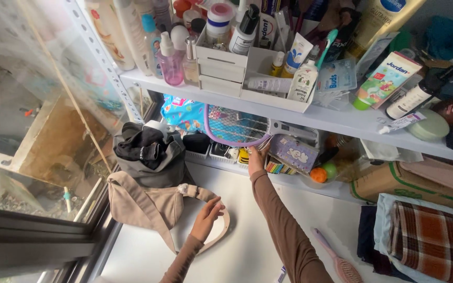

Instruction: Organizing and arranging various cosmetic and skincare products on a storage shelf.

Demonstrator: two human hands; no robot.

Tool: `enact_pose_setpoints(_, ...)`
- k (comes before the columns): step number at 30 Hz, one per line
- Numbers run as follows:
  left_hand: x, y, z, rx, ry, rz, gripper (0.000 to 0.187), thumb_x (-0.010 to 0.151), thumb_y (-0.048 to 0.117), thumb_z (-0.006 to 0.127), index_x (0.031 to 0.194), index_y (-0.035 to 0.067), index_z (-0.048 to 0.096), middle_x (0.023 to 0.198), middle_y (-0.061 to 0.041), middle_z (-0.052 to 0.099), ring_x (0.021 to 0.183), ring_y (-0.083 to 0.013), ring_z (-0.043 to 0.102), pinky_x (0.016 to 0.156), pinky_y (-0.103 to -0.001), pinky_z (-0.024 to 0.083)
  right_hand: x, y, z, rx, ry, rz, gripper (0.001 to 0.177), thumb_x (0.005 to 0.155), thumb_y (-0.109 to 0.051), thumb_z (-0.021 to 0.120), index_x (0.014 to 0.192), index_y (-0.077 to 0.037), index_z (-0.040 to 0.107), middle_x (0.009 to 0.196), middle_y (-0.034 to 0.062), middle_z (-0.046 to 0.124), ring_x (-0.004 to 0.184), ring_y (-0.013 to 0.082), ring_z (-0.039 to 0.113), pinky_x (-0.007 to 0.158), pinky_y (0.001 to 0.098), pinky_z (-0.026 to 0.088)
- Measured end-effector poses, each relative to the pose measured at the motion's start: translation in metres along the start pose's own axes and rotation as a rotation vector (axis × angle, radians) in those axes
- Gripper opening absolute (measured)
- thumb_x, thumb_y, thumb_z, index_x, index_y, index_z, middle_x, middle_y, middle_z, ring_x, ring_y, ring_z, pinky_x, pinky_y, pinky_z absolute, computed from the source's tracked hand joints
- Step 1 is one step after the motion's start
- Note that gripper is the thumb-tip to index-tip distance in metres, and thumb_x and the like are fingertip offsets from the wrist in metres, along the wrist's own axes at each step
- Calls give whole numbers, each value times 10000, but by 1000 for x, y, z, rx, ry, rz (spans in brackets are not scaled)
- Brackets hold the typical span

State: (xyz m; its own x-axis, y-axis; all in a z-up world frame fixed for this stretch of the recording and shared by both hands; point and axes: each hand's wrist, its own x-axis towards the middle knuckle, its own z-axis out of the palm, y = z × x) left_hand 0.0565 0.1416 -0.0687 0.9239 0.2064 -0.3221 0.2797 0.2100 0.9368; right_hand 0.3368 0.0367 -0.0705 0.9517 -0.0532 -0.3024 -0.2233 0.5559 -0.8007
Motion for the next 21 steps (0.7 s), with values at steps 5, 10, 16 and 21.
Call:
enact_pose_setpoints(5, 15, -8, 5, -102, -108, -31, 498, 1018, 384, 533, 1408, 79, 594, 1134, -63, 713, 1007, -152, 668, 949, -294, 522, 91, 93, -45, -504, -24, -354, 896, 893, -158, 668, 1608, -8, 149, 1638, 193, 272, 1478, 340, 337, 1220, 457, 264)
enact_pose_setpoints(10, 11, 4, 20, -116, -184, -88, 519, 1026, 423, 506, 1403, 82, 611, 1138, -58, 710, 1007, -159, 646, 959, -306, 500, 80, 94, -49, -1509, 126, -760, 789, 1025, -393, 601, 1541, 85, 243, 1588, 338, 247, 1465, 488, 265, 1189, 525, 213)
enact_pose_setpoints(16, 4, -3, 23, -12, -238, -90, 528, 996, 424, 552, 1393, 81, 610, 1158, -59, 726, 1042, -152, 654, 976, -306, 509, -22, -19, 1, -1856, -53, -219, 738, 1094, -513, 452, 1550, 55, 337, 1558, 259, 452, 1450, 422, 459, 1187, 526, 391)
enact_pose_setpoints(21, 1, -27, 17, -20, -241, -132, 549, 996, 420, 569, 1403, 54, 619, 1136, -72, 735, 1000, -156, 676, 941, -308, 521, -22, -13, -62, -1428, -348, -733, 871, 973, -454, 605, 1507, 149, 276, 1458, 395, 385, 1331, 531, 389, 995, 517, 435)
